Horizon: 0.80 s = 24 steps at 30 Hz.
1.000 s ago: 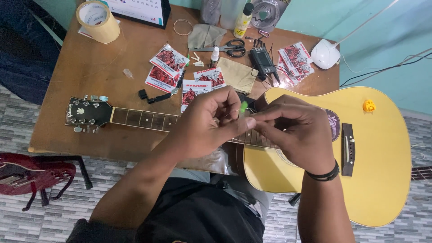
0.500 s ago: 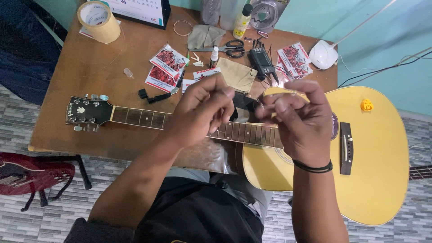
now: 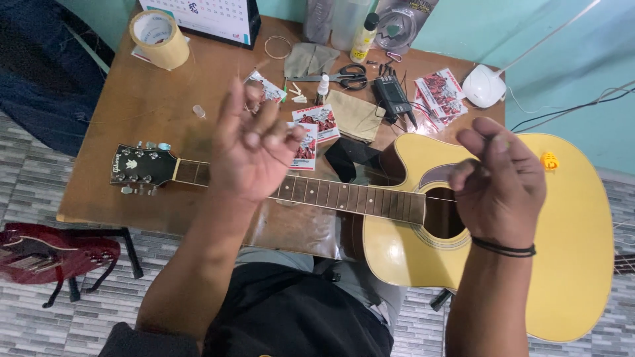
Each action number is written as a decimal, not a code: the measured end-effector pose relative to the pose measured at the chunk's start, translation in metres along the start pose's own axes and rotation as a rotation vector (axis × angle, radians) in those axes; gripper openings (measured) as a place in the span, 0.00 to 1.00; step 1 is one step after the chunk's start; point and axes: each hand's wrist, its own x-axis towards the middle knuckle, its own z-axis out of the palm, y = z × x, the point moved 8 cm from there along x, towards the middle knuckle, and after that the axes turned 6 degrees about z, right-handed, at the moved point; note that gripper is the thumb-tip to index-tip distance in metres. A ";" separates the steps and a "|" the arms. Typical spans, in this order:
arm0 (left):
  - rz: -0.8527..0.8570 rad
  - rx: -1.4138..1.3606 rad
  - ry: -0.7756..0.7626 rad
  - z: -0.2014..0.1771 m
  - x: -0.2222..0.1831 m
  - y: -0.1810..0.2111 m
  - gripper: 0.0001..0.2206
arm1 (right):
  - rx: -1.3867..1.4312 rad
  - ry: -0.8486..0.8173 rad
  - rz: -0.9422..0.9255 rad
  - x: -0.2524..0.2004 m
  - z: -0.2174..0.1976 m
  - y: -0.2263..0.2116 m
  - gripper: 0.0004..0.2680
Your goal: Replacing a guitar string on an acoustic guitar by threading it through the bridge and tuning peg.
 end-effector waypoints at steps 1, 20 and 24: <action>0.069 0.014 0.000 -0.005 0.000 0.012 0.16 | -0.005 0.019 0.004 0.001 -0.009 0.000 0.14; 0.293 0.440 0.218 -0.044 -0.043 0.175 0.09 | -0.169 0.211 0.136 0.028 -0.146 0.000 0.21; 0.348 0.564 0.289 -0.044 -0.055 0.201 0.07 | -0.477 0.217 0.017 0.007 -0.100 -0.025 0.13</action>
